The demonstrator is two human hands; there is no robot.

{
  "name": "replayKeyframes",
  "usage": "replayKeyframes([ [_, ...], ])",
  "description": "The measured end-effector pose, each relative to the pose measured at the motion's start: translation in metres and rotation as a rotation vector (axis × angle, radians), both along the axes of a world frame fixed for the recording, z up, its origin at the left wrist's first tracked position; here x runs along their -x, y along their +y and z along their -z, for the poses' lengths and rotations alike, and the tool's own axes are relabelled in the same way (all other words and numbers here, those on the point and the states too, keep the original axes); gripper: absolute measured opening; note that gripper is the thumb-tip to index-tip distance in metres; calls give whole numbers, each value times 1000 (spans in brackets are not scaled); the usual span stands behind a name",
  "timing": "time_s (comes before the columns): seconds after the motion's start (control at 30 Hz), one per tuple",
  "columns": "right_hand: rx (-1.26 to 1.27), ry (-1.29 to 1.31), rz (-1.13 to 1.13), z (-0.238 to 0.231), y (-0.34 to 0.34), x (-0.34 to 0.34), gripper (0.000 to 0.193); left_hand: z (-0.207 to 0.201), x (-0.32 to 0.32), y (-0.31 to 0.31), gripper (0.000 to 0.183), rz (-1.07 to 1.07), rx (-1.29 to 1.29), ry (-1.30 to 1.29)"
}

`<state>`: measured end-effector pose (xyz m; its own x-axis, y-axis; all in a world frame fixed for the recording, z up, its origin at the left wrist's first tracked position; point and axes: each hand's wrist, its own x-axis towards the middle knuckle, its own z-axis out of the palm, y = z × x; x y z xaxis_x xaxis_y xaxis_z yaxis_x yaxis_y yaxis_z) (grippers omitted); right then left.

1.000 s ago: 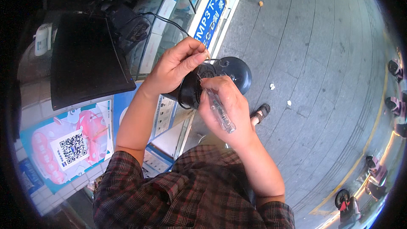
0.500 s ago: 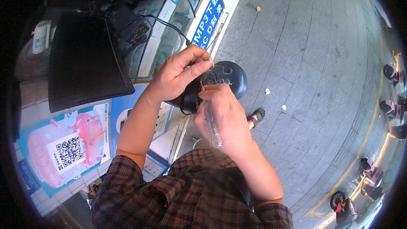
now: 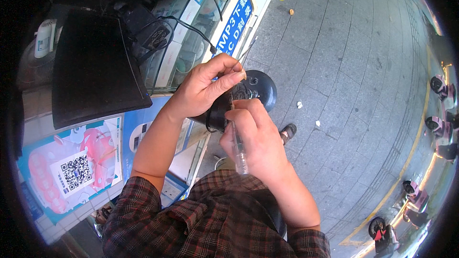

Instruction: The person uses a screwdriver to adjust components on a small black device. They then receive a tablet and a phone from a customer, inspect them, and place them on a workbench.

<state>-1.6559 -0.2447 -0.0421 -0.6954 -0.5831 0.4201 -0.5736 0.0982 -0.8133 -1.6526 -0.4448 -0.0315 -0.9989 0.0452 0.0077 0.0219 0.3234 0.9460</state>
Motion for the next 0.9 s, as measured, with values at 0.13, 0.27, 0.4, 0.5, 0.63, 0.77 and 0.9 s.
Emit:
replayKeyframes([
  [0.13, -37, -17, -13, -4, -1, -1, 34, 0, -1, 0, 21, 3, -1, 8],
  [0.27, -22, 12, -19, 0, 0, -2, 36, 1, 0, -1, 22, 0, 7, 19],
  [0.4, -43, -6, -24, -3, 0, -2, 37, 0, 0, -2, 22, 5, 17, 20],
  [0.5, -40, 3, -18, -5, -2, -2, 37, 0, 0, -2, 23, 5, 19, 21],
  [0.63, -61, -13, -5, -7, -4, -3, 36, 0, 0, -1, 23, 3, 11, 12],
  [0.77, -44, -98, -8, -13, -6, -1, 31, 1, -1, 1, 23, -15, -14, 46],
  [0.9, -7, -181, -7, -11, -6, 6, 22, -2, 0, 0, 23, -1, -23, 28],
])
